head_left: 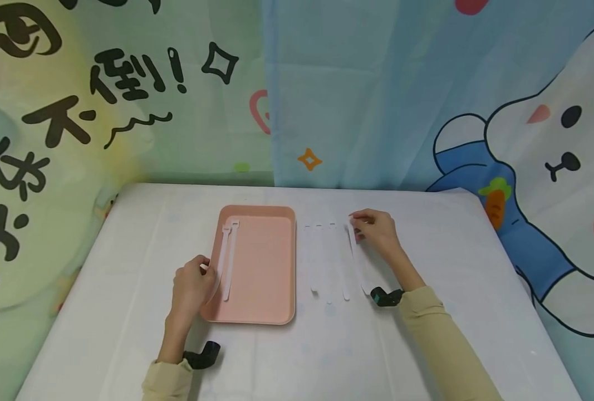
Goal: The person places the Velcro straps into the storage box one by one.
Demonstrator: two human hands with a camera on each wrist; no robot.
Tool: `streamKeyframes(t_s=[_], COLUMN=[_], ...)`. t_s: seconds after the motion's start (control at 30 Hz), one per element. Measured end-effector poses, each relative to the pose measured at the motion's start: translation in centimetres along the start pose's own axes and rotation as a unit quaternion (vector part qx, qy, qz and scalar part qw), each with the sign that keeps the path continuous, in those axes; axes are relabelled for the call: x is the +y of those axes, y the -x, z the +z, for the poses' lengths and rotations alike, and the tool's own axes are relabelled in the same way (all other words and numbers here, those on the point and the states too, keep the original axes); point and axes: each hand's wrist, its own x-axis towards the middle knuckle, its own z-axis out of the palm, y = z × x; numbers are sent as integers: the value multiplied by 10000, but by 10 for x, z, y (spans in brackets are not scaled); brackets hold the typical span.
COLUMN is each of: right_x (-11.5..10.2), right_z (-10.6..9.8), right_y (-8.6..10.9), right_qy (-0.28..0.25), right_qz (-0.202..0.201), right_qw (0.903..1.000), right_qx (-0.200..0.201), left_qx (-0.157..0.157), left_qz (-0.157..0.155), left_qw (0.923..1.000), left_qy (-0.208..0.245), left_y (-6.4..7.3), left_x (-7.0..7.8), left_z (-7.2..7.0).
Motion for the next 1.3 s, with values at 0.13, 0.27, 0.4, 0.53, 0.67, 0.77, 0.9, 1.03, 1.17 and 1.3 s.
streamKeyframes(t_s=[0.13, 0.27, 0.4, 0.53, 0.67, 0.77, 0.9, 1.03, 1.17, 1.3], right_x=[-4, -7, -9, -14, -21, -29, -46, -60, -72, -79], right_z=[-4, -10, -13, -13, -8, -1, 9, 23, 34, 43], right_y=[2, 4, 5, 9, 14, 17, 15, 18, 18, 17], right_qy=[-70, -157, -311, -528, -711, -846, -1064, -1359, -1538, -1635], right_qz=[94, 150, 172, 107, -34, -83, -124, -218, -312, -364], right_qw=[9999, 9997, 9990, 9974, 9949, 9928, 9891, 9835, 9792, 9765], right_qx=[-14, -99, -253, -476, -710, -839, -1013, -1175, -1286, -1358], left_qx=[-21, -78, -100, -39, 26, -8, -54, -84, -85, -120], left_qz=[6, 15, 37, 109, 200, 229, 225, 236, 270, 269], left_qw=[10000, 10000, 9999, 9999, 9997, 9995, 9994, 9994, 9994, 9993], left_qy=[12, 53, 90, 107, 163, 212, 271, 226, 206, 215], left_y=[-1, -1, -1, -2, -2, -2, -3, -2, -2, -3], left_x=[0, 0, 0, 0, -1, -2, -1, -2, -2, 0], left_z=[-1, -2, -2, -2, -2, -3, -5, -8, -7, -5])
